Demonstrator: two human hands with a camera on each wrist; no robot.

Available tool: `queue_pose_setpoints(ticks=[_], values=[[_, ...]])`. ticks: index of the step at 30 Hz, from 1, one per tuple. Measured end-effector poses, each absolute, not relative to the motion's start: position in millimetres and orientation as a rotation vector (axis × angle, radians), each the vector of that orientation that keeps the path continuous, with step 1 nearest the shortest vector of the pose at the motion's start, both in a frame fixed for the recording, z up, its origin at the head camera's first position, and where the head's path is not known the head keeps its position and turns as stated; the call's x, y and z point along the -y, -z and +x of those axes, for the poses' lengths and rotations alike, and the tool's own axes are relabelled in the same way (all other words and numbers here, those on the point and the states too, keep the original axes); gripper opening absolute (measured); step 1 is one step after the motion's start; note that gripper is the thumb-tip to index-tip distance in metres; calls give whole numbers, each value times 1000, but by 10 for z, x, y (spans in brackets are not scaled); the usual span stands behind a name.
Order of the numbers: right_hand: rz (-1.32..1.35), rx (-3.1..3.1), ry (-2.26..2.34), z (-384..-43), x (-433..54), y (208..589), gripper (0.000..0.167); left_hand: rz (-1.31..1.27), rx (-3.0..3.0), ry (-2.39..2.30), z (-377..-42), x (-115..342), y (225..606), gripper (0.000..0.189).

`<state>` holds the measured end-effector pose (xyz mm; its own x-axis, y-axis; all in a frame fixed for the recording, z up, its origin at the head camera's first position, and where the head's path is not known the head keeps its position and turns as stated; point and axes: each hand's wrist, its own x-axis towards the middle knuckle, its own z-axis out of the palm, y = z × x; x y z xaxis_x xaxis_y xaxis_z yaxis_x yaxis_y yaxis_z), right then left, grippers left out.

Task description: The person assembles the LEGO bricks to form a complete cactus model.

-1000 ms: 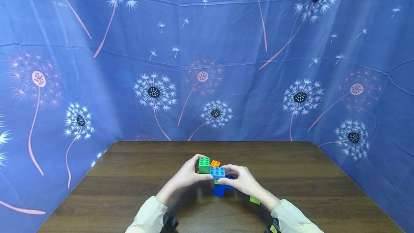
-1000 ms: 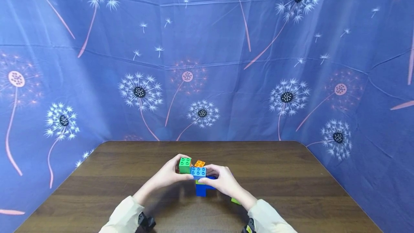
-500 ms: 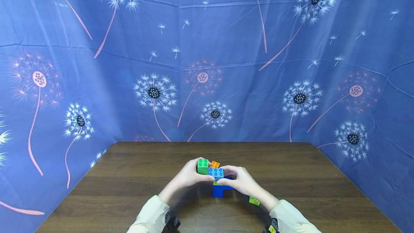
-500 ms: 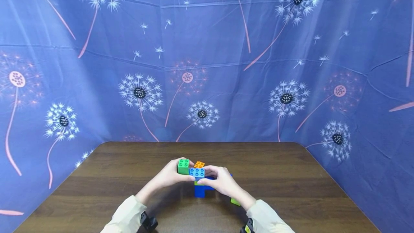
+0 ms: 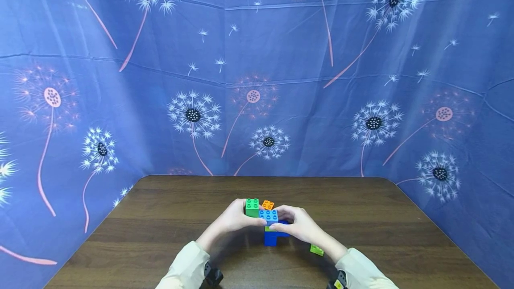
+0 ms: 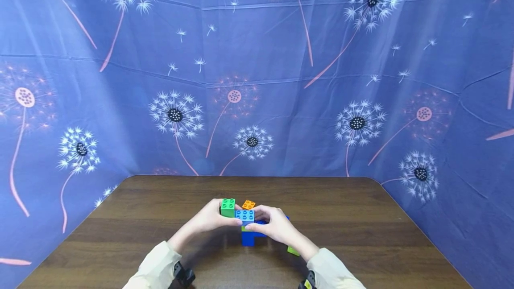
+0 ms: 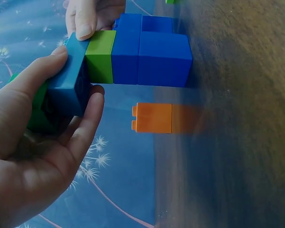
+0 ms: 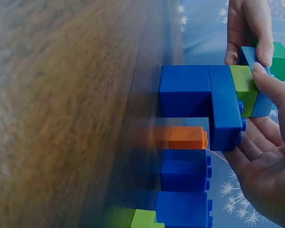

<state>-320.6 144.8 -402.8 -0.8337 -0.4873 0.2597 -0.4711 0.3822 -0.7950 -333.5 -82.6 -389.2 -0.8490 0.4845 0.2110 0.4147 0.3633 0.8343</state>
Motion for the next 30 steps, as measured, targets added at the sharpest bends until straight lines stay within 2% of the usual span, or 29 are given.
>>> queue_pose_setpoints(ticks=[7, 16, 21, 30], values=[[-1000, -2616, 1394, -3045, -1456, 3795, 33, 862, -2542, -1507, -3357, 831, 3905, 32], [-1084, -2648, 1346, -3016, -1567, 3746, 33, 839, -2547, -1505, -3191, 820, 3731, 29], [-1085, -2692, 1320, -3103, -1676, 3817, 35, 845, -2568, -1485, -3339, 833, 3895, 35], [-1083, -2756, 1278, -3203, -1876, 4000, 38, 836, -2616, -1506, -3330, 823, 3928, 39]])
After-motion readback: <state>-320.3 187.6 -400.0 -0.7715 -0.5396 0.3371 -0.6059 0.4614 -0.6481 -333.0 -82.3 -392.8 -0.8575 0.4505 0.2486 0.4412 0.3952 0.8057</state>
